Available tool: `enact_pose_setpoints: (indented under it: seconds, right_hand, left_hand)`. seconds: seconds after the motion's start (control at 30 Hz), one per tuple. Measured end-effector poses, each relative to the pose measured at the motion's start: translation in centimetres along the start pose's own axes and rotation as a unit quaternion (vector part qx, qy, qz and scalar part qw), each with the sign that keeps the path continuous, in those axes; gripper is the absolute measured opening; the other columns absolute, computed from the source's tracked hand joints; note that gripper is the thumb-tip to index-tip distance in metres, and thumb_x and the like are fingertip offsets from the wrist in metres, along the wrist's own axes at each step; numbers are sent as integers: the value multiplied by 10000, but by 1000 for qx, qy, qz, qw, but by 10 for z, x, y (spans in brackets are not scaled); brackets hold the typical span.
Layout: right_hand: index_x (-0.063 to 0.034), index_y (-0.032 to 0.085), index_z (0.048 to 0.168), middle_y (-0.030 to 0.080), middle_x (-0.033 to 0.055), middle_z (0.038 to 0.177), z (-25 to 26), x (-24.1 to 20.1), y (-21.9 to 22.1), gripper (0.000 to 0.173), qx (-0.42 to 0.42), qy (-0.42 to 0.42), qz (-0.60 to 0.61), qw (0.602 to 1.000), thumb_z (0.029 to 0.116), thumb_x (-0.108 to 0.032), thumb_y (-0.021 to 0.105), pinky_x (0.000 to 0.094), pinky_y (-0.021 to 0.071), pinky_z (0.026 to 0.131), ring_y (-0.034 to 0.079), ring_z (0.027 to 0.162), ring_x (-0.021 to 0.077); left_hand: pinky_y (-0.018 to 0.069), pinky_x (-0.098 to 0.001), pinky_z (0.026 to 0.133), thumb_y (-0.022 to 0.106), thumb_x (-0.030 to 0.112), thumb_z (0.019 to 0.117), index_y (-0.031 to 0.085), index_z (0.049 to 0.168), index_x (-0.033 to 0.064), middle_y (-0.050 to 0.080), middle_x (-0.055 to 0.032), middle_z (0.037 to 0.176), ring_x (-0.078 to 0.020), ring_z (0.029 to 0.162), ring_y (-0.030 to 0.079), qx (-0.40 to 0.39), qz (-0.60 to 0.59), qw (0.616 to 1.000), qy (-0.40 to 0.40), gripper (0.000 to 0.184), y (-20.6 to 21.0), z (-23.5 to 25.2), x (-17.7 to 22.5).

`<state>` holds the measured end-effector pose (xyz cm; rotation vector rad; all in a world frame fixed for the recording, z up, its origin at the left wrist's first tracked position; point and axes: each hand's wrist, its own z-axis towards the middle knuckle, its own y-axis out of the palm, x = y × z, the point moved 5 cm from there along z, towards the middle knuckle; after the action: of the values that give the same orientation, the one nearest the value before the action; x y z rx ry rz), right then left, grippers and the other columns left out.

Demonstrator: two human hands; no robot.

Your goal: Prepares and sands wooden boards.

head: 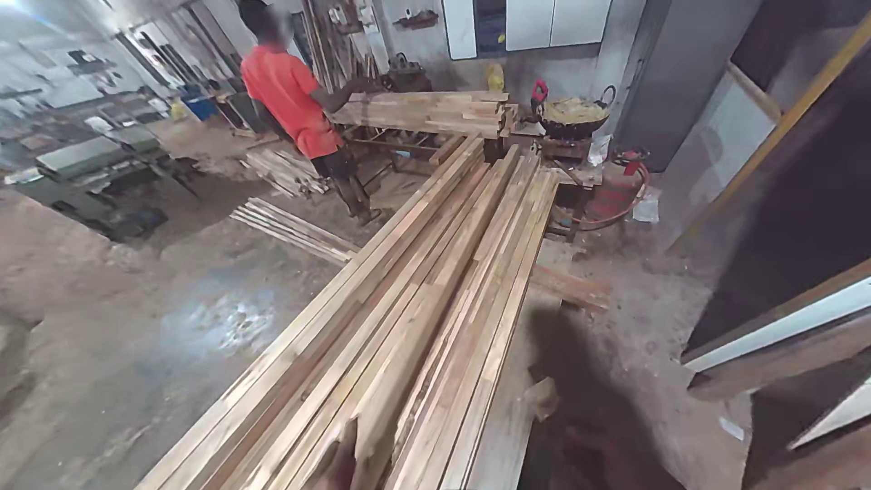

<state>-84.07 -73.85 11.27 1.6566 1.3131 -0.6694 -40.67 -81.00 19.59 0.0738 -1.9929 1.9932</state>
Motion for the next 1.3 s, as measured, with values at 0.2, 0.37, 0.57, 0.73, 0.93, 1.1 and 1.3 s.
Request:
enact_pose_setpoints:
  seconds: [0.2,0.37,0.57,0.73,0.93,1.1,1.3]
  right_hand:
    - [-90,665,1070,673,29,791,12,-4,6,178,-14,22,-11,1000,1003,-218,560,317,544,541,612,602,133]
    - [-84,694,1093,717,44,851,25,-16,-4,191,12,20,13,1000,987,-205,592,309,574,599,659,676,136]
    - [-93,704,1008,715,30,817,74,-35,-7,182,-4,52,12,999,973,-227,585,298,573,565,659,640,125]
    - [-85,679,1061,718,43,868,138,-79,9,227,-82,36,-4,996,1017,-258,538,263,555,509,659,631,117]
    - [-128,736,1121,730,61,872,198,-118,3,239,-87,10,21,996,987,-266,595,273,539,507,634,602,114]
    - [-110,709,1124,740,85,965,244,-129,14,256,-58,40,55,996,918,-254,663,338,615,727,710,802,182]
    - [-64,694,1171,741,95,1017,255,-134,20,254,-54,29,68,996,998,-159,536,311,600,717,696,806,164]
  left_hand:
    - [594,-540,772,432,583,1013,621,1390,99,724,-141,1015,-307,864,718,16,-18,1000,-4,642,20,76,-37]
    - [609,-550,737,357,669,1017,619,1420,142,740,-116,1035,-297,841,737,5,4,1000,-19,714,65,97,-67]
    - [589,-580,850,433,518,1046,659,1326,112,740,-132,1133,-362,1028,719,-20,-6,999,-32,543,82,98,-58]
    - [574,-605,875,181,569,1072,655,1376,197,754,-117,1154,-334,1034,735,-173,-47,980,-87,675,62,112,-50]
    - [572,-622,862,412,530,1058,700,1268,102,714,-189,1146,-396,1043,701,-112,-33,986,-115,558,24,150,-50]
    - [389,-726,1028,703,450,874,435,1535,29,505,-303,1473,-586,1313,475,185,187,958,-118,828,15,215,-128]
    - [378,-681,1080,587,182,985,465,1476,-72,585,-354,1348,-560,1219,574,245,277,921,-119,566,67,212,-136]
